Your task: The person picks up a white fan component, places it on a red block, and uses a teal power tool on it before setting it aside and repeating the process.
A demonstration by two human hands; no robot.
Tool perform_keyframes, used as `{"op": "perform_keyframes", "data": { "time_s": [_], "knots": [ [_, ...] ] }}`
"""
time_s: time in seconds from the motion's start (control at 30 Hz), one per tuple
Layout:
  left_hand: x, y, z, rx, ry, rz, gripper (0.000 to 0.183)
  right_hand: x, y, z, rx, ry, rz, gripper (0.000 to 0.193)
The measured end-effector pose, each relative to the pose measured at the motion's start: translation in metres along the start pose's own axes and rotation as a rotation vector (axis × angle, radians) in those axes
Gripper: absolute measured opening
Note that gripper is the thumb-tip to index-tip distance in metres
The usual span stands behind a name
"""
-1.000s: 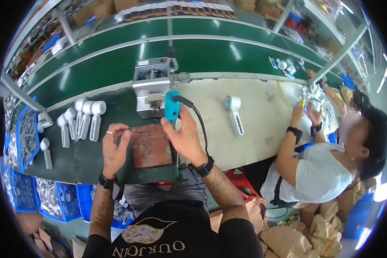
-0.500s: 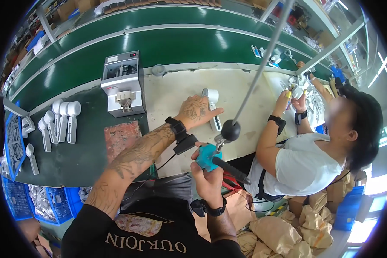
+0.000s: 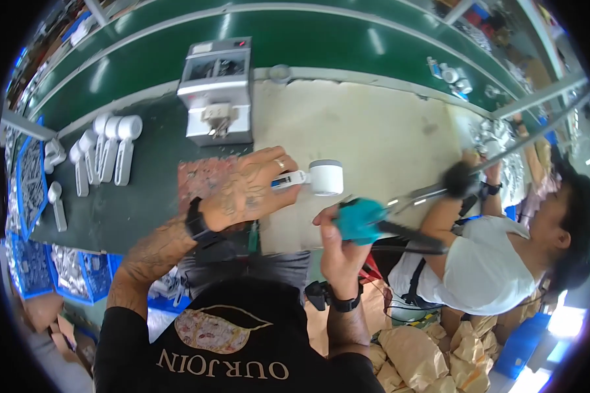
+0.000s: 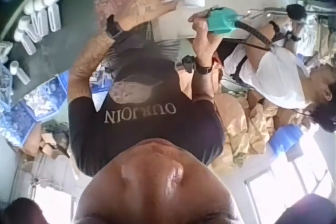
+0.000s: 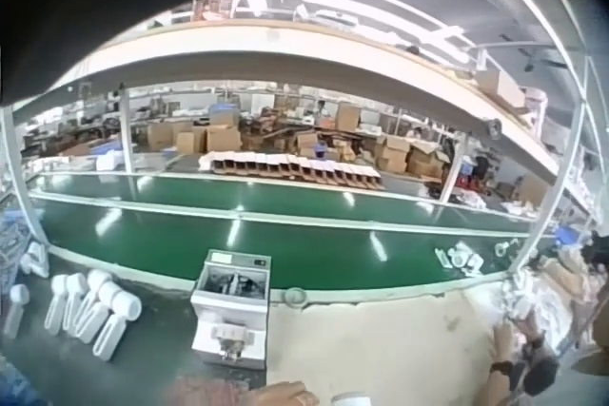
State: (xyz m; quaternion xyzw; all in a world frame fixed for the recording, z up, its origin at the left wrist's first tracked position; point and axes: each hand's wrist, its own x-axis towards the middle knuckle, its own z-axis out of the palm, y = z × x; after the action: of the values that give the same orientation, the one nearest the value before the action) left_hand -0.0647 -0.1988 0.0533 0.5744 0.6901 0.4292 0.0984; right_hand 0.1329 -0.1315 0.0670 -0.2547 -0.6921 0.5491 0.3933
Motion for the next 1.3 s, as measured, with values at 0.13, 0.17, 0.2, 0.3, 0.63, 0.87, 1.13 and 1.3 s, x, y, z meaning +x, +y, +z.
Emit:
{"op": "perform_keyframes", "data": {
  "time_s": [0.13,0.17,0.2,0.3,0.63,0.87,1.13,1.3],
  "knots": [
    [-0.043,-0.027,-0.055,0.141,-0.057,0.031,0.023,0.024,-0.022,0.034,0.191,-0.011,0.045,0.055],
    [-0.046,-0.01,-0.075,0.329,-0.146,-0.126,0.023,0.031,-0.026,0.042,0.265,0.001,0.012,0.058],
    [-0.052,-0.02,-0.08,0.329,-0.13,-0.144,0.023,0.038,-0.032,0.053,0.343,0.007,-0.025,0.062],
    [-0.068,-0.054,-0.083,0.165,-0.054,-0.035,0.028,0.061,-0.038,0.088,0.402,-0.131,-0.07,0.066],
    [-0.088,-0.069,-0.082,0.23,0.065,0.036,0.045,0.134,-0.009,0.199,0.28,-0.279,-0.211,0.043],
    [-0.087,-0.074,-0.081,0.17,0.06,0.03,0.048,0.139,0.012,0.212,0.297,-0.306,-0.194,0.036],
    [-0.086,-0.078,-0.077,0.193,0.164,0.019,0.046,0.106,-0.007,0.19,0.108,-0.317,-0.102,0.041],
    [-0.083,-0.072,-0.08,0.175,0.107,-0.023,0.043,0.087,-0.009,0.163,0.269,-0.284,-0.074,0.057]
  ]
}}
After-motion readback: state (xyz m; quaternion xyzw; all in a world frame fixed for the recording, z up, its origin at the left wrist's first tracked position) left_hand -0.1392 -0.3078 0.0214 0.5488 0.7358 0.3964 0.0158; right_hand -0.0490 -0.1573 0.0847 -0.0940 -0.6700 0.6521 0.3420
